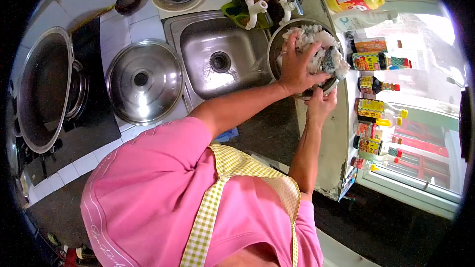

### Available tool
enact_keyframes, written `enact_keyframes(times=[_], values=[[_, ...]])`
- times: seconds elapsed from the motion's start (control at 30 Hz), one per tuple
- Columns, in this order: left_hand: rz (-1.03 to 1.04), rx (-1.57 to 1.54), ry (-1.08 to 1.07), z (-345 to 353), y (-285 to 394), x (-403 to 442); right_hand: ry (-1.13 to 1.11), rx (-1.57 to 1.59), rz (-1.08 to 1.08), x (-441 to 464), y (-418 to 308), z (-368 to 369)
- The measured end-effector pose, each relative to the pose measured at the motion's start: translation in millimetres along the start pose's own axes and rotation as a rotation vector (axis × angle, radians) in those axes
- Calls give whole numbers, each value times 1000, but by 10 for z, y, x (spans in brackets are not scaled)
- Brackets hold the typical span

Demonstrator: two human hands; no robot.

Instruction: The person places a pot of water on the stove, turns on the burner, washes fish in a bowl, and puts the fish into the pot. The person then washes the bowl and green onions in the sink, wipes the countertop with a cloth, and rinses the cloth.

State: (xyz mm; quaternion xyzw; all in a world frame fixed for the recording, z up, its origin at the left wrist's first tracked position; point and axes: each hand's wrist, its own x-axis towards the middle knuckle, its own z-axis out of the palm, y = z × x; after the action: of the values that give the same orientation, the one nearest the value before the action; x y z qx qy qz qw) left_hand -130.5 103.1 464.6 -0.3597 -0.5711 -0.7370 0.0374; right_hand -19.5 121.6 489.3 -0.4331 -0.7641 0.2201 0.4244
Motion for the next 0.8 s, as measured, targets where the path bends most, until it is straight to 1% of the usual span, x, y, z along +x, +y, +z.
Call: enact_keyframes(times=[0.07,0.1,0.2,0.3,0.33,0.4,0.43,0.47,0.5,0.53,0.6,0.63,0.67,0.73,0.77,0.8], values=[[15,-10,5,-8,70,61,-10,5,75,19,-186,-43],[24,-12,8,-18,94,85,-5,6,68,37,-193,-55],[51,-21,18,-79,135,137,13,-4,-72,64,-164,-33],[63,19,11,-155,143,162,-5,63,-46,29,-184,6],[69,26,10,-176,140,169,-9,83,8,12,-205,24],[11,31,-61,-223,125,174,-14,114,64,-27,-285,84],[15,39,-64,-252,125,171,-34,206,147,-63,-361,123],[-3,122,-96,-285,129,158,-54,296,230,-94,-415,142],[-20,198,-122,-335,98,123,-61,460,265,-145,-343,223],[-14,206,-128,-363,78,105,-59,471,270,-179,-307,252],[25,324,-181,-389,-42,38,-99,501,467,-251,-231,314],[21,309,-244,-423,-79,15,-81,628,503,-294,-140,376],[30,313,-250,-444,-115,2,-76,638,504,-334,-50,390],[-37,361,-502,-540,-68,-16,-95,683,746,-461,-84,390],[24,423,-507,-592,-46,-17,-108,714,785,-512,57,377],[30,431,-511,-658,-48,19,-108,725,787,-540,83,356]])
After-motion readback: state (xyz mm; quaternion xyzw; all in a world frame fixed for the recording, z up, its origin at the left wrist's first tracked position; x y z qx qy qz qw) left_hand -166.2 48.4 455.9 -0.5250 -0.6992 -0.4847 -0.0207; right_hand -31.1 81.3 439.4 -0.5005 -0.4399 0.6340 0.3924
